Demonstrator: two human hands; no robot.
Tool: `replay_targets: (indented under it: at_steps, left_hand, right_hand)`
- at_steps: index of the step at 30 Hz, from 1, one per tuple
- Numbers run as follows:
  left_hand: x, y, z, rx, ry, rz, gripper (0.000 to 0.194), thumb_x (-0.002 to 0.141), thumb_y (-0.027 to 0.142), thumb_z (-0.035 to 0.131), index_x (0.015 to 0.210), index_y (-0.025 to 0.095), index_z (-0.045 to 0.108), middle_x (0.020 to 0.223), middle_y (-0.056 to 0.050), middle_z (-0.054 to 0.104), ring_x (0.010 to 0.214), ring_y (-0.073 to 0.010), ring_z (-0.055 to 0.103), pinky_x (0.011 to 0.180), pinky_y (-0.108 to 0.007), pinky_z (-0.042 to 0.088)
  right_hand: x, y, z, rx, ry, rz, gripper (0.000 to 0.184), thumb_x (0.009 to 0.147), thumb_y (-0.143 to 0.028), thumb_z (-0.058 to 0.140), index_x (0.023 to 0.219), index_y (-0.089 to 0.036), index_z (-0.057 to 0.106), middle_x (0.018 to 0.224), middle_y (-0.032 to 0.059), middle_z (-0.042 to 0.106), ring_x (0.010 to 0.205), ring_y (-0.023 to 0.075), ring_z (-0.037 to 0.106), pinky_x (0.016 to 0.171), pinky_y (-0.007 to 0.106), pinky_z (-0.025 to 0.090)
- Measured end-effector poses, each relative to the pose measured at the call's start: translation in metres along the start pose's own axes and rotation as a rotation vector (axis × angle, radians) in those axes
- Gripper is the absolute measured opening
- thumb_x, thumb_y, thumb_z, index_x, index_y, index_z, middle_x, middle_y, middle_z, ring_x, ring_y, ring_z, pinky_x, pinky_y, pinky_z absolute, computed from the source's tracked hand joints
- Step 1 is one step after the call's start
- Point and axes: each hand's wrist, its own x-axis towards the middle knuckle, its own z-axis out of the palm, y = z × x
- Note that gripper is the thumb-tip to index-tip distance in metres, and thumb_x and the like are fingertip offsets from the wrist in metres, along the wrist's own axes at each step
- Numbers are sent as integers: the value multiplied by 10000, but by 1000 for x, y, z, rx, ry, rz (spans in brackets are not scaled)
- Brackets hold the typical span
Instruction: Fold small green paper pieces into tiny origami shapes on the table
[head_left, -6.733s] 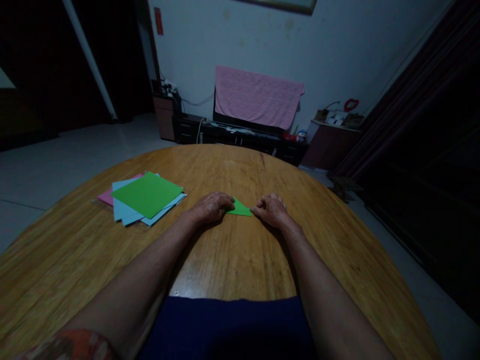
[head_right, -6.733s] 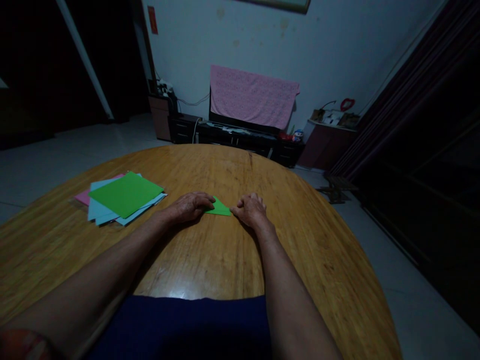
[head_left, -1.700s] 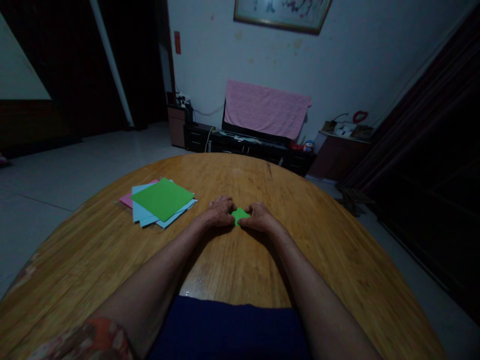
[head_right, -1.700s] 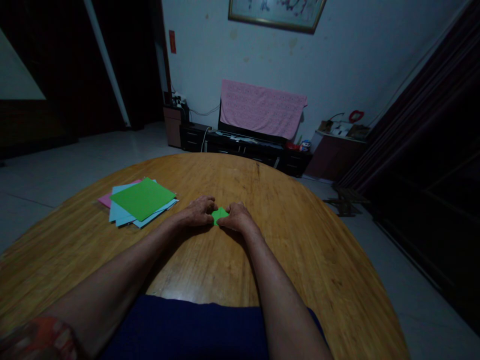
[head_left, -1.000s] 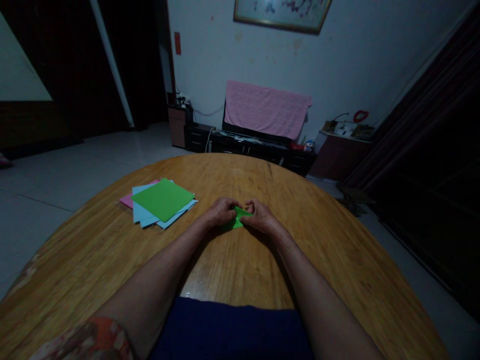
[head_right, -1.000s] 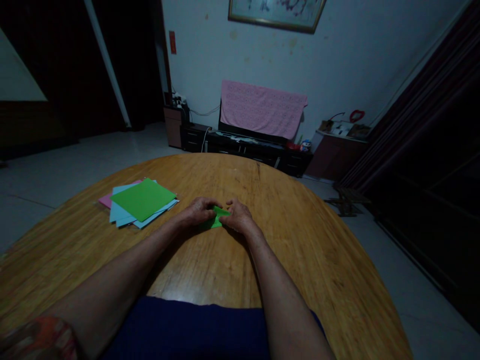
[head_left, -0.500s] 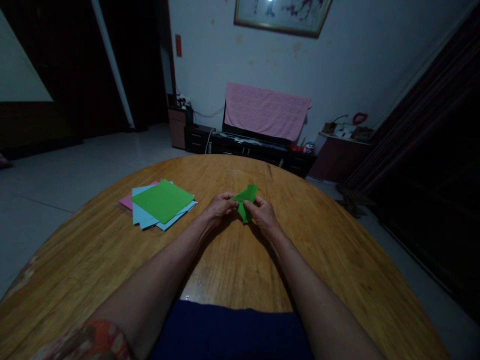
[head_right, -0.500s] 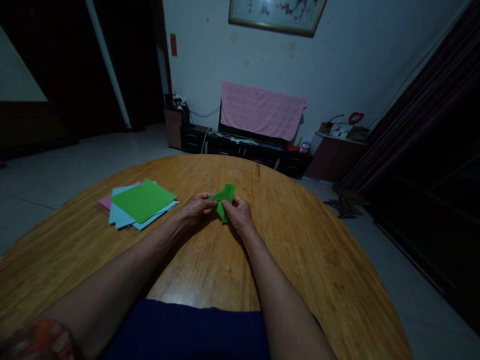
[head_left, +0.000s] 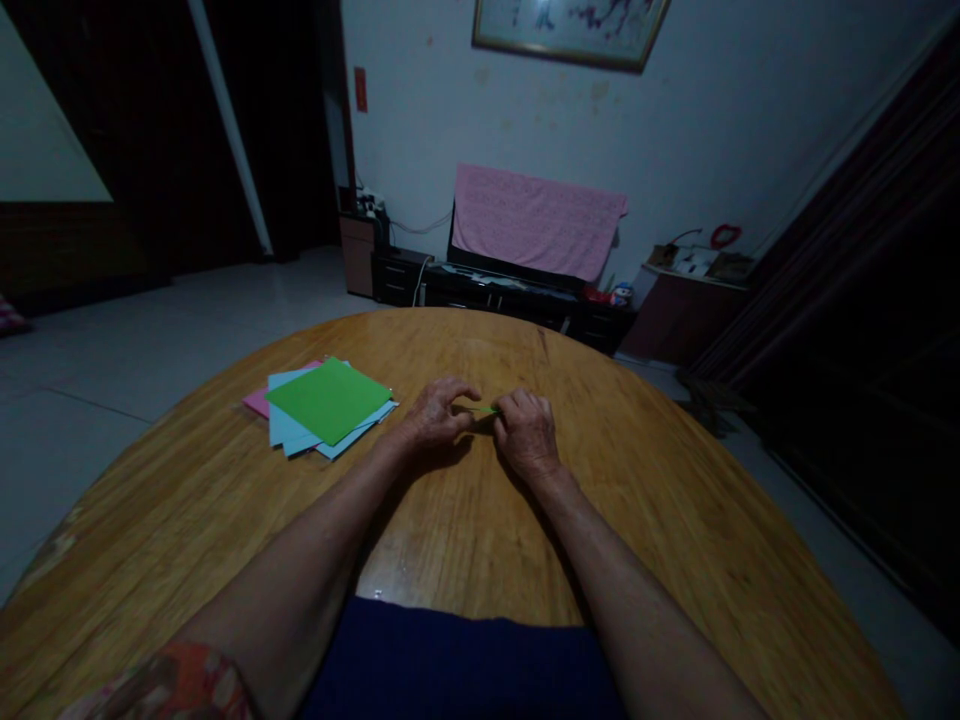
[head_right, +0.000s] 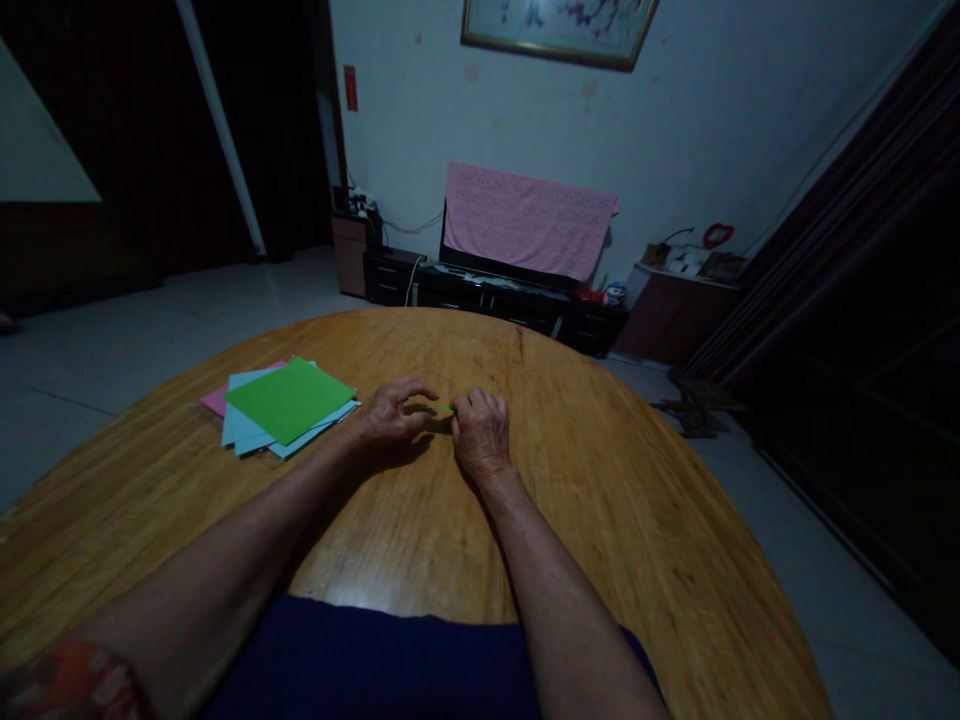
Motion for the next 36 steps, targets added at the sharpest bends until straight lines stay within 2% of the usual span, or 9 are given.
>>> replay_targets:
  at_steps: [4, 9, 13, 17, 22, 27, 36]
  left_hand:
    - [10, -3, 8, 138, 13, 42, 142, 838, 283, 586, 857, 181, 684, 935, -75, 632, 954, -201, 558, 849, -333, 448]
    - [7, -1, 9, 356, -54, 89, 196, 879, 281, 517, 819, 178, 673, 907, -78, 616, 881, -198, 546, 709, -299, 428]
    - [1, 6, 6, 427, -122, 153, 198, 858, 221, 480, 801, 171, 663, 884, -84, 620, 879, -207, 551, 695, -300, 426]
    - [1, 7, 4, 438, -261, 133, 181, 789, 187, 507, 858, 174, 674, 889, -82, 641, 890, -212, 572, 715, -298, 447]
    - [2, 5, 2, 412, -336, 107, 254, 779, 205, 496, 943, 194, 689, 943, -77, 642, 894, -208, 591, 751, -300, 464]
    - [3, 5, -4, 356, -388, 94, 287, 814, 239, 491, 1000, 241, 710, 978, -59, 643, 924, -199, 584, 816, -299, 451]
    - [7, 5, -4, 290, -360, 53, 252, 858, 292, 488, 889, 223, 729, 915, -63, 670, 857, -191, 583, 776, -287, 428]
  right_hand:
    - [-2, -3, -1, 6, -55, -23, 96, 844, -143, 565, 903, -176, 633, 906, 84, 608, 867, 221, 493, 802, 335, 304]
    - [-4, -3, -1, 4, -92, -67, 90, 824, -133, 569, 886, -174, 618, 928, 89, 602, 892, 229, 486, 819, 337, 314]
    - [-6, -3, 0, 28, -151, -89, 102, 804, -131, 563, 881, -172, 617, 949, 96, 599, 908, 233, 492, 822, 338, 333]
    - [-7, 2, -1, 129, -282, -94, 162, 781, -121, 554, 910, -176, 636, 944, 81, 609, 912, 218, 518, 819, 321, 359]
    - [-4, 15, -12, 257, -447, -64, 187, 775, -155, 575, 930, -199, 670, 905, 49, 629, 858, 182, 544, 775, 279, 389]
    - [-4, 23, -17, 318, -485, -24, 179, 765, -174, 614, 919, -200, 701, 911, 50, 641, 857, 173, 564, 755, 256, 408]
    - [-2, 34, -20, 317, -505, 8, 168, 816, -193, 572, 747, -191, 726, 772, 28, 636, 705, 137, 538, 626, 241, 357]
